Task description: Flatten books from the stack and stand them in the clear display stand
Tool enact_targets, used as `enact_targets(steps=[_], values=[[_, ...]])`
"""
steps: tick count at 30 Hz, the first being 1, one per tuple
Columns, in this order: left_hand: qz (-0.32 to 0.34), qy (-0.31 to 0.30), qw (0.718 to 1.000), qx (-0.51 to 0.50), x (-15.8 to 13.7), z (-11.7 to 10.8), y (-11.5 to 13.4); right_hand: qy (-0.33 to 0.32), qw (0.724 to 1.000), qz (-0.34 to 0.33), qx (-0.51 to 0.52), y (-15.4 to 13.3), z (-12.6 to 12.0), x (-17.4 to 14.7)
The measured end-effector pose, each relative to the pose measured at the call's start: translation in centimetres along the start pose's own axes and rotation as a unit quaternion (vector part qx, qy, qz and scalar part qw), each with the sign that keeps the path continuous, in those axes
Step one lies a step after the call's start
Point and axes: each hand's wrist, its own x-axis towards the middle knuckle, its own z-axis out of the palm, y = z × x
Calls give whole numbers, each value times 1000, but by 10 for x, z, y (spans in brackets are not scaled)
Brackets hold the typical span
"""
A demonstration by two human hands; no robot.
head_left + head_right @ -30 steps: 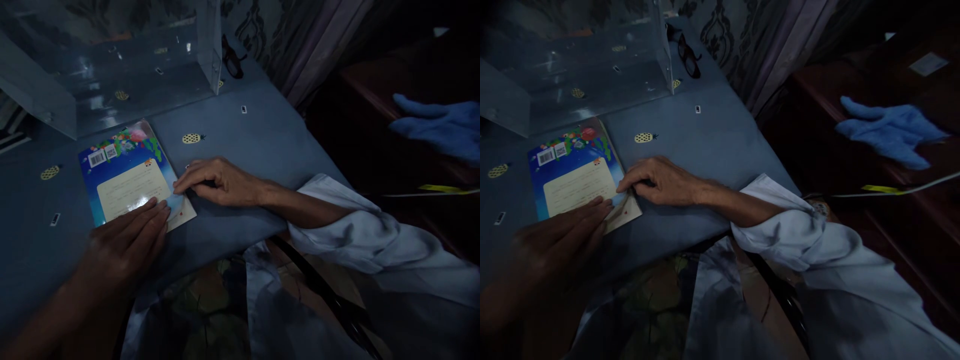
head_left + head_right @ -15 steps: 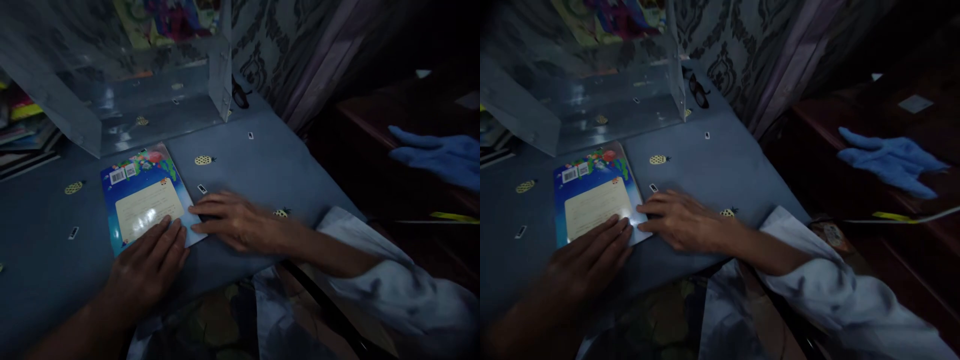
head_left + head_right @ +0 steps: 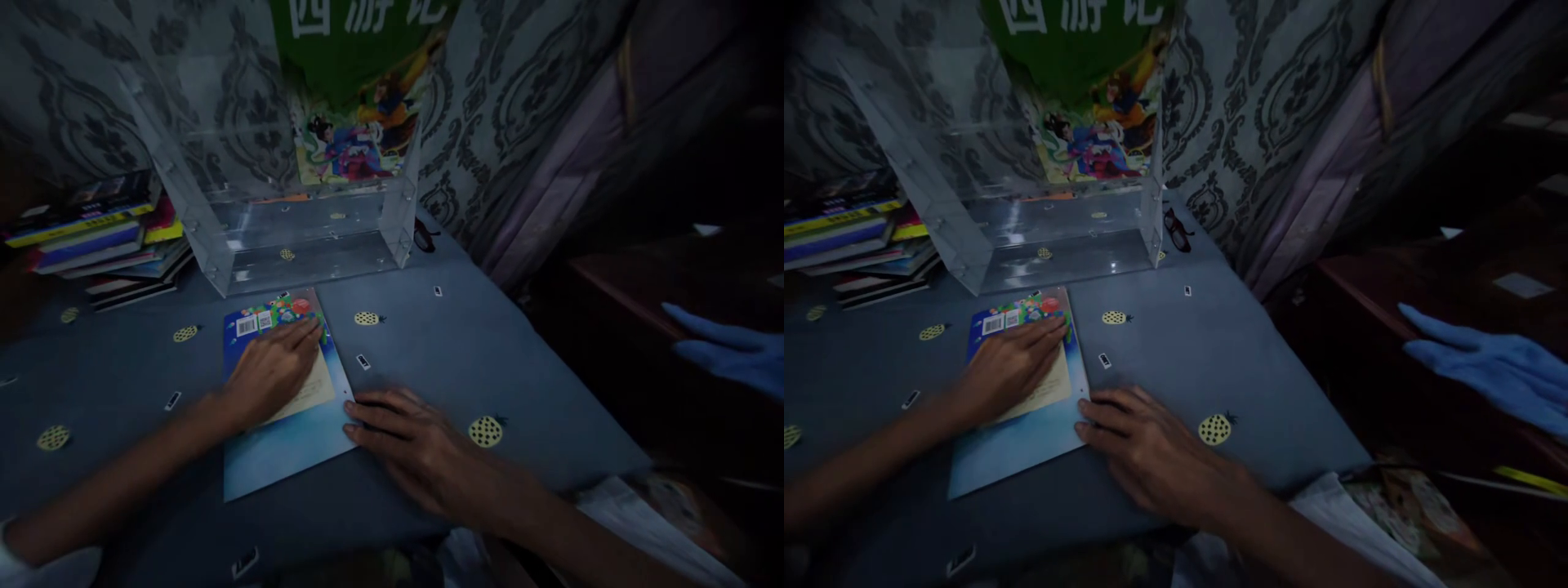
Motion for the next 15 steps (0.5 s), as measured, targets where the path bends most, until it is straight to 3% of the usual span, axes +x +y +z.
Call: enact_targets(steps=[6, 15], values=[[-62, -54, 997, -2, 34, 6, -34, 8, 1000, 2, -4, -2, 0, 0], [-59, -65, 996, -23, 23, 12, -37, 28, 999, -24, -36, -3, -2, 5]])
